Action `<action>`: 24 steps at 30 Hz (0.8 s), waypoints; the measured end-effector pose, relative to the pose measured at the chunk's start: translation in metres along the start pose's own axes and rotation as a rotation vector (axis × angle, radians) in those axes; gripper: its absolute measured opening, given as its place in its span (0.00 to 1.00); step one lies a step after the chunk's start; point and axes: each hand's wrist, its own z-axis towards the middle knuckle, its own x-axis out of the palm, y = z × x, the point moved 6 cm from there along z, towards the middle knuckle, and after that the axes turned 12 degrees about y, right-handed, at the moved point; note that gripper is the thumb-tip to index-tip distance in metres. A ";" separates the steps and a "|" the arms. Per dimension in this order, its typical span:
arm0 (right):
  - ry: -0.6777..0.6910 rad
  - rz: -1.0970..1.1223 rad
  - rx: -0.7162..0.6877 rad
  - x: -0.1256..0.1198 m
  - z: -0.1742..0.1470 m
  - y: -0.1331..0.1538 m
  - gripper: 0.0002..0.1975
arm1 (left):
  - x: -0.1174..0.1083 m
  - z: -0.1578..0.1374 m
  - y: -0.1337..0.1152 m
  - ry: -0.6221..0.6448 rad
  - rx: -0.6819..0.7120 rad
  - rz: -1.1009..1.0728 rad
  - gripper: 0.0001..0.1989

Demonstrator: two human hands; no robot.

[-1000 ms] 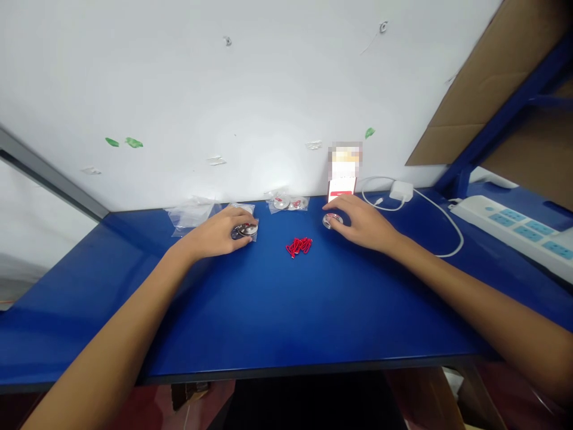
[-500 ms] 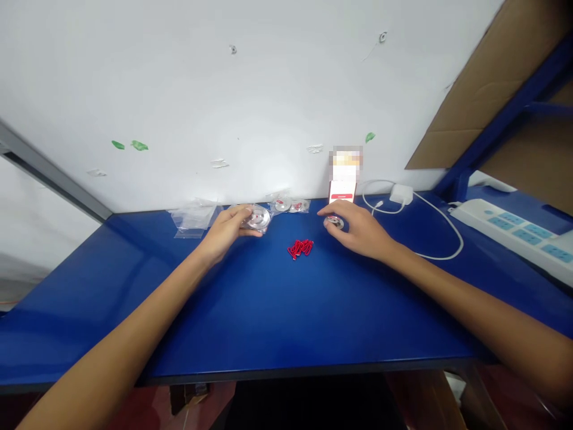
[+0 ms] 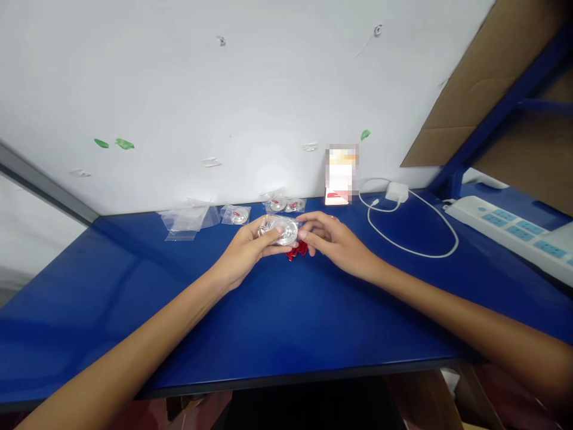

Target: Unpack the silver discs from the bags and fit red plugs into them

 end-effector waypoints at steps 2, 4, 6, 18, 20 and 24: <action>0.019 0.078 0.016 0.000 0.001 -0.001 0.19 | 0.005 -0.001 -0.003 0.019 0.019 0.018 0.17; 0.024 0.096 0.032 -0.001 0.001 -0.001 0.19 | 0.010 -0.003 -0.007 0.038 0.037 0.027 0.18; 0.017 0.101 0.040 -0.004 0.001 -0.001 0.20 | 0.015 -0.004 -0.009 0.074 0.045 -0.022 0.17; 0.027 0.129 0.039 -0.002 0.006 -0.002 0.21 | 0.011 -0.002 -0.002 0.030 -0.014 -0.122 0.15; 0.014 0.117 0.046 -0.003 0.006 -0.002 0.22 | 0.013 -0.003 -0.003 0.064 -0.022 -0.082 0.14; -0.050 0.042 0.033 -0.007 0.004 0.000 0.21 | 0.017 -0.006 -0.004 0.094 -0.035 -0.017 0.18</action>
